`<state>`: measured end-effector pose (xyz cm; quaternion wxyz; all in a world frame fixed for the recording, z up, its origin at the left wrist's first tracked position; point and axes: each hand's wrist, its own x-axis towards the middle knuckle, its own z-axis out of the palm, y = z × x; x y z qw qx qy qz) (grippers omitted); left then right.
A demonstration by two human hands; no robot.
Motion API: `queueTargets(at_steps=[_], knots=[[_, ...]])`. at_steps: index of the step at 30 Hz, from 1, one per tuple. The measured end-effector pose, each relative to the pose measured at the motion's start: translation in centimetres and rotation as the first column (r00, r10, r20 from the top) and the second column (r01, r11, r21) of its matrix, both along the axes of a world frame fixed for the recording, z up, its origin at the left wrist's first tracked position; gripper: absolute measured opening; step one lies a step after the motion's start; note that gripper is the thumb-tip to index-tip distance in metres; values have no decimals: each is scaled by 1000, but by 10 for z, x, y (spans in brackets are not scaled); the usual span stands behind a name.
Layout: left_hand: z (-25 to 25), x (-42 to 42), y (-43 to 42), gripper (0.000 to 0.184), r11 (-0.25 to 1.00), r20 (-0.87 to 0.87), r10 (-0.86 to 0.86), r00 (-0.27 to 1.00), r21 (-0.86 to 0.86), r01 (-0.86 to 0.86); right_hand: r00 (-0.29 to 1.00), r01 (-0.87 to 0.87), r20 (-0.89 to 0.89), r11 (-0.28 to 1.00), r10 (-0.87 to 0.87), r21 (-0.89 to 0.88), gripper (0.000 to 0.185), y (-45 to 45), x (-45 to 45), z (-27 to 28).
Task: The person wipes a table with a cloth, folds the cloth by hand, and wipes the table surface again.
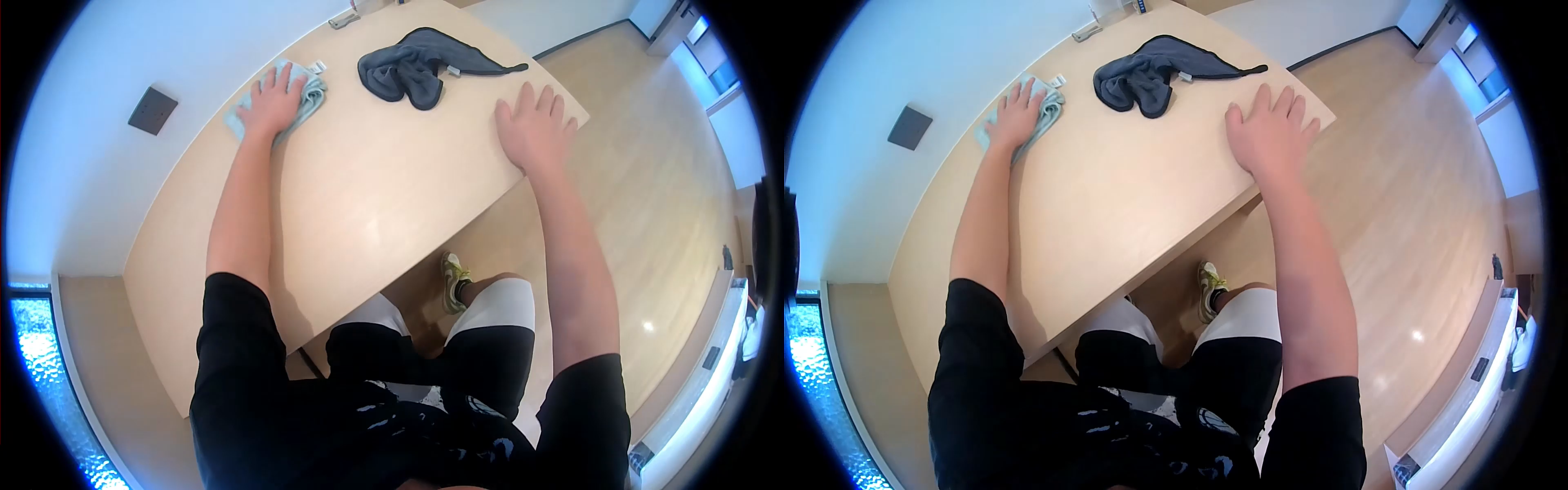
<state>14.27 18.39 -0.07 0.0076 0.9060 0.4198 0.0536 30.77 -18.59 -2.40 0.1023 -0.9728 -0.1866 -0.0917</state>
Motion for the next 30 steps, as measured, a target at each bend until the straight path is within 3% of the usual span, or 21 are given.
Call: queueTargets(at_steps=[7, 14, 21, 26, 30], knots=[[-1, 28, 45, 73, 1000, -2, -16, 1000, -4, 16, 994, 26, 103, 1000, -26, 5, 67, 5, 1, -11], [-2, 27, 25, 80, 999, -37, -24, 999, -28, 23, 998, 28, 55, 999, -29, 19, 66, 1, -2, -3], [-4, -17, -113, 77, 958, -96, -280, 955, 39, 284, 999, 35, -1, 999, -35, -11, 69, 1, -3, 3], [6, -82, -253, 74, 824, -116, -557, 822, 44, 564, 999, 44, -12, 999, -44, -18, 70, 1, -3, 2], [19, -113, -291, 69, 727, -78, -686, 724, -19, 687, 999, 31, -20, 999, -32, -35, 70, 1, -1, 3]])
